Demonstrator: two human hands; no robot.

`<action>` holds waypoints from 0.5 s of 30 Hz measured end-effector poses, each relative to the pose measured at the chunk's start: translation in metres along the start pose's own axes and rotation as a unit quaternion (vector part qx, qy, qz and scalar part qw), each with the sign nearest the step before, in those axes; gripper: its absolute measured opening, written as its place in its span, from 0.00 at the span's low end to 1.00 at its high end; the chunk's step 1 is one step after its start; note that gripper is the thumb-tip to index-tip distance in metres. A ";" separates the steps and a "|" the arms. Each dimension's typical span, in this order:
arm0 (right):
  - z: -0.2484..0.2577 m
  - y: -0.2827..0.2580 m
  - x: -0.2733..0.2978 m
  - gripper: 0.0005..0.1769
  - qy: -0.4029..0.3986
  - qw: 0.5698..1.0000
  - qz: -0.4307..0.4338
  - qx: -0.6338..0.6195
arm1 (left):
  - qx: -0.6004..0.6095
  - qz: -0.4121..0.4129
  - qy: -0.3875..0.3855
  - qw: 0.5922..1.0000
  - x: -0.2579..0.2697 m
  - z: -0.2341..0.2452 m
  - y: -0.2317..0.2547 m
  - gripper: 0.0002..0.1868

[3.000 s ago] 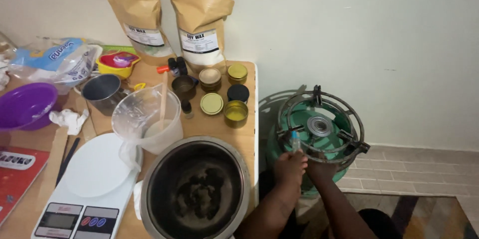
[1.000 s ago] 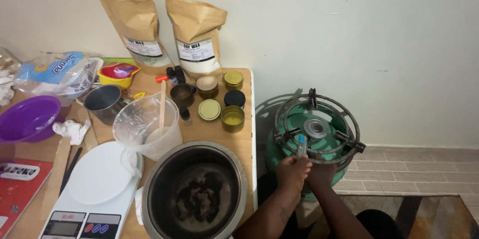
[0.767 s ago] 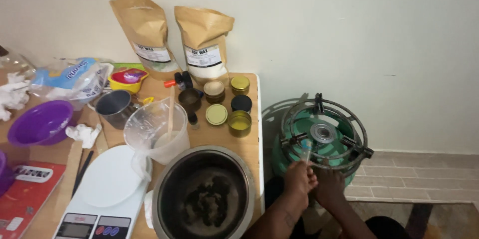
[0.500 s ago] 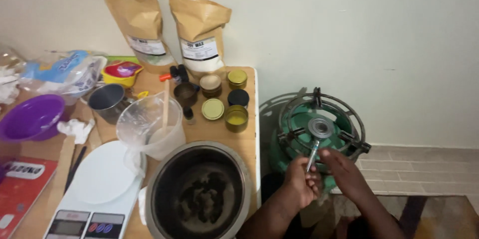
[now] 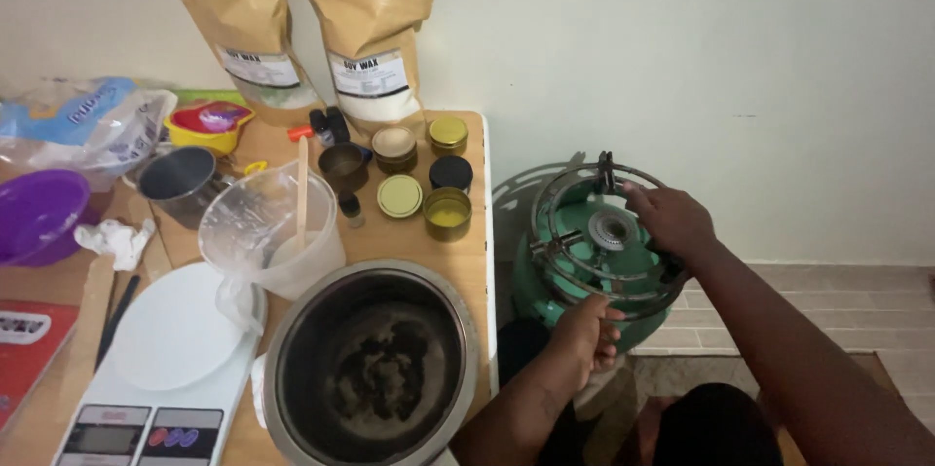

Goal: Lighting a gas stove and stirring wax in a pot to melt it

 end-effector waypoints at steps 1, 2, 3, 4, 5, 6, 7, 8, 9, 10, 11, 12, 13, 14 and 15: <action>-0.006 0.011 -0.014 0.37 0.004 0.994 -0.012 0.111 | 0.002 0.002 0.017 1.000 -0.002 0.000 -0.001 0.19; -0.011 0.020 -0.030 0.32 0.008 0.975 -0.022 0.219 | 0.004 0.003 0.035 0.999 -0.005 0.000 0.001 0.17; -0.014 0.030 -0.041 0.32 0.007 0.975 -0.021 0.222 | 0.007 0.002 0.034 0.999 -0.002 -0.001 0.003 0.17; -0.018 0.038 -0.052 0.31 -0.007 0.954 -0.019 0.299 | 0.005 0.002 0.038 0.999 0.001 -0.001 0.004 0.17; -0.023 0.047 -0.062 0.31 -0.020 0.927 -0.016 0.374 | 0.003 0.001 0.042 0.999 0.005 -0.002 0.006 0.17; -0.023 0.048 -0.064 0.31 -0.022 0.927 -0.014 0.374 | 0.004 0.001 0.045 0.999 0.002 0.001 0.005 0.17; -0.025 0.048 -0.065 0.17 -0.056 0.883 0.013 0.467 | 0.003 -0.004 0.046 0.999 0.000 0.002 0.004 0.17; -0.026 0.050 -0.067 0.12 -0.087 0.828 0.038 0.553 | 0.001 -0.010 0.046 0.999 -0.004 0.003 0.004 0.17; -0.025 0.038 -0.060 0.12 -0.087 0.828 0.039 0.553 | 0.000 -0.010 0.046 0.999 -0.002 0.004 0.005 0.17; -0.021 0.030 -0.052 0.15 -0.066 0.895 -0.013 0.441 | -0.004 -0.018 0.048 0.999 -0.001 0.003 0.005 0.17; -0.018 0.023 -0.044 0.31 -0.044 0.944 -0.065 0.320 | -0.008 -0.026 0.050 0.998 0.000 0.002 0.005 0.17; -0.017 0.021 -0.042 0.31 -0.044 0.944 -0.066 0.320 | -0.008 -0.025 0.050 0.998 0.010 -0.003 0.008 0.17; -0.016 0.020 -0.040 0.29 -0.060 0.946 -0.083 0.306 | -0.012 -0.022 0.058 0.998 0.020 -0.007 0.012 0.15; -0.015 0.017 -0.039 0.27 -0.075 0.948 -0.097 0.293 | -0.015 -0.020 0.067 0.997 0.030 -0.010 0.016 0.13; -0.015 0.028 -0.043 0.27 -0.075 0.948 -0.097 0.292 | -0.015 -0.020 0.067 0.997 0.025 -0.008 0.014 0.13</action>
Point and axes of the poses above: each hand's wrist, its own x-axis away from the middle knuckle, its own z-axis out of the back of the hand, y = z × x, the point moved 2 cm from there along -x, towards the middle knuckle, and after that the axes turned 14 degrees about -y, right-handed, at the moved point
